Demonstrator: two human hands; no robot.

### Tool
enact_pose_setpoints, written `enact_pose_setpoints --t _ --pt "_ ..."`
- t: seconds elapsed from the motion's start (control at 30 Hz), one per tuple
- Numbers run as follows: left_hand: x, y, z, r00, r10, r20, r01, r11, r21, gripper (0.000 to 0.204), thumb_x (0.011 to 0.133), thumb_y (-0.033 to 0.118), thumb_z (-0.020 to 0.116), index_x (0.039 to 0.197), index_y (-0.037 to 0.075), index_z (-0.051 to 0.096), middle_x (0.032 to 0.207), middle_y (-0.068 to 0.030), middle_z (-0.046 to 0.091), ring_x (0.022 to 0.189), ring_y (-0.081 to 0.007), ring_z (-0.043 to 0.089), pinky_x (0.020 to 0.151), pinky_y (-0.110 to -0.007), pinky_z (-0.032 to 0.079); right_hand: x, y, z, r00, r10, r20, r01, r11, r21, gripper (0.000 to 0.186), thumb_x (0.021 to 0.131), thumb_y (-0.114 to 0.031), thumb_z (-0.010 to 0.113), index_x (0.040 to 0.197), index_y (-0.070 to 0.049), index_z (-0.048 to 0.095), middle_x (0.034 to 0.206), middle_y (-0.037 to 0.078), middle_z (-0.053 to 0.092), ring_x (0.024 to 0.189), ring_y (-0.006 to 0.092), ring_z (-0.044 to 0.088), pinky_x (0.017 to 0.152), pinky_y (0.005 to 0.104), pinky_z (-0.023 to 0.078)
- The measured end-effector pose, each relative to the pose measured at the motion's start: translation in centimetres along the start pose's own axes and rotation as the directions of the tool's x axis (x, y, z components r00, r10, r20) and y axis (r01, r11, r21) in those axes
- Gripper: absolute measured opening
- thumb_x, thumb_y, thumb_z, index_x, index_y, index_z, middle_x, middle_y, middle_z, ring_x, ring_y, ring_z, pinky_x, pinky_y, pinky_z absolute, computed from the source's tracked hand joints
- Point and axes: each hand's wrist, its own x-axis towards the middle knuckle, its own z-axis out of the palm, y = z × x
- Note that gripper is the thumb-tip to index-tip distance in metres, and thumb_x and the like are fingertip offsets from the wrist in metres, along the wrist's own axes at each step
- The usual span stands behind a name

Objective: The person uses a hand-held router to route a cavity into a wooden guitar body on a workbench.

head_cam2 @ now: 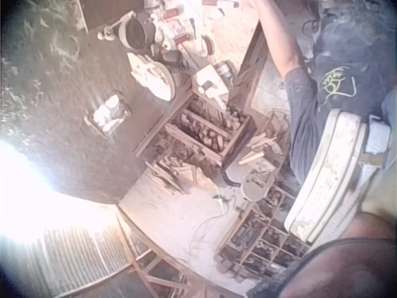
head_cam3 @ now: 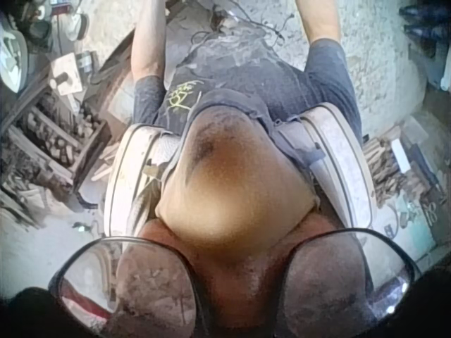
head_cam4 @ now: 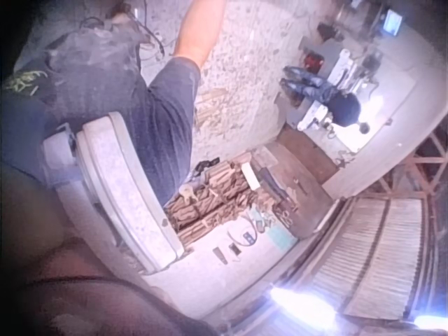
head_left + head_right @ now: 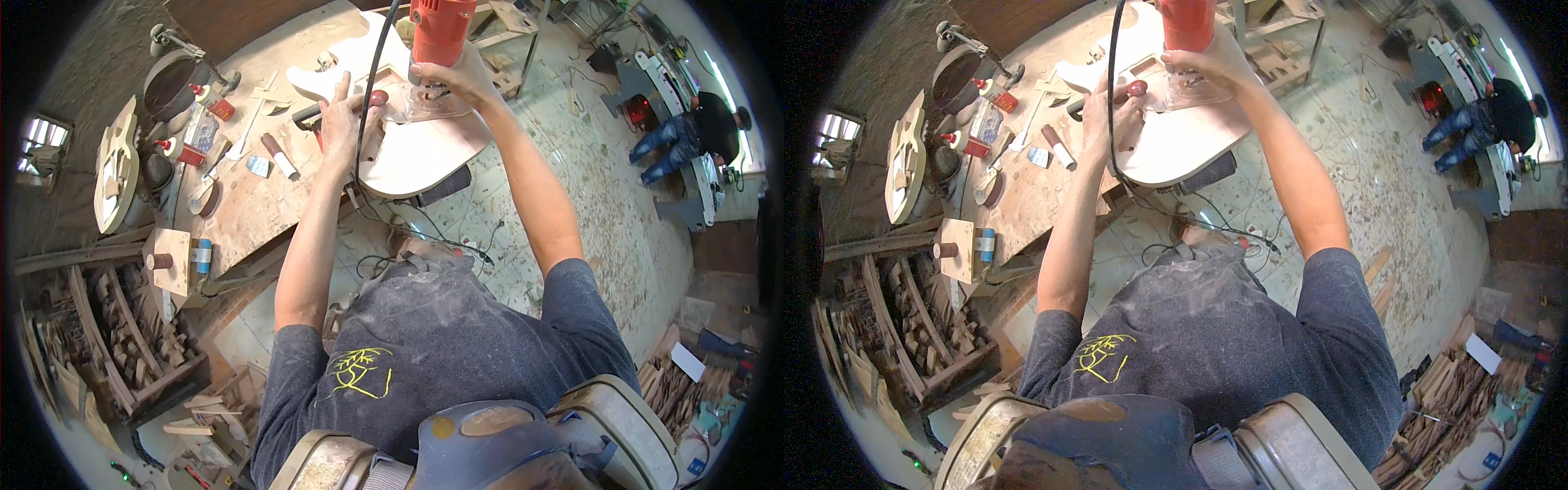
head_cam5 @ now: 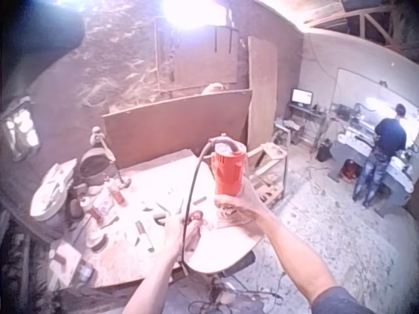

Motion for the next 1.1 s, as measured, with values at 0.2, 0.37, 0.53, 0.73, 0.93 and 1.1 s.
enact_pose_setpoints --t 0.2,0.37,0.53,0.73,0.93,1.1 --pt "-0.2 0.7 -0.2 0.998 -0.044 -0.035 0.043 0.998 -0.036 0.024 0.087 0.020 0.073 0.109 0.014 0.079 0.163 -0.0192 0.034 0.148 -0.0285 0.041 0.127 -0.056 0.007 0.4 -0.1 0.3 1.000 0.025 -0.005 -0.025 1.000 0.016 0.047 0.075 -0.026 0.086 0.109 0.000 0.067 0.093 0.005 0.070 0.080 0.0128 0.067 0.074 0.0289 0.054" --pt "0.1 0.6 -0.6 0.998 -0.066 -0.009 0.066 0.997 -0.038 0.023 0.087 0.016 0.073 0.109 0.017 0.079 0.164 -0.0190 0.034 0.150 -0.0289 0.037 0.128 -0.052 0.007 0.9 -0.5 0.6 1.000 0.005 0.009 -0.006 0.998 0.055 0.047 0.075 -0.025 0.086 0.110 0.000 0.066 0.092 0.004 0.069 0.079 0.0122 0.067 0.073 0.0285 0.054" --pt "0.5 0.3 -0.6 0.998 -0.006 -0.056 0.011 0.996 0.083 0.022 0.086 0.017 0.074 0.108 0.019 0.080 0.163 -0.0172 0.035 0.148 -0.0298 0.041 0.129 -0.050 0.008 1.6 0.3 0.6 0.999 0.001 0.032 -0.003 0.998 0.062 0.047 0.075 -0.024 0.086 0.109 0.000 0.065 0.092 0.004 0.069 0.079 0.0125 0.066 0.072 0.0290 0.054" --pt "1.0 0.1 -0.6 0.994 -0.081 -0.074 0.074 0.994 -0.086 0.021 0.085 0.017 0.076 0.105 0.020 0.081 0.162 -0.0170 0.038 0.146 -0.0313 0.042 0.128 -0.051 0.010 2.4 1.2 0.6 0.999 0.007 0.043 -0.006 1.000 -0.011 0.050 0.074 -0.024 0.086 0.113 -0.001 0.065 0.096 0.005 0.069 0.082 0.0132 0.066 0.074 0.0301 0.055" --pt "1.3 -0.3 -0.7 0.994 -0.057 -0.098 0.049 0.995 -0.084 0.021 0.084 0.020 0.078 0.104 0.019 0.082 0.160 -0.0190 0.039 0.145 -0.0328 0.044 0.128 -0.051 0.010 2.5 0.3 1.1 0.998 0.037 0.041 -0.036 0.999 -0.016 0.056 0.073 -0.026 0.086 0.119 -0.002 0.063 0.103 0.006 0.068 0.088 0.0142 0.066 0.076 0.0303 0.055" --pt "1.4 -0.6 -0.8 0.993 0.001 -0.115 -0.008 0.998 -0.057 0.021 0.084 0.025 0.078 0.104 0.019 0.082 0.160 -0.0200 0.039 0.145 -0.0342 0.044 0.127 -0.054 0.010 2.9 1.0 1.0 0.997 0.042 0.064 -0.043 0.999 0.006 0.052 0.075 -0.025 0.086 0.116 -0.002 0.063 0.098 0.006 0.068 0.084 0.0145 0.066 0.074 0.0307 0.055"
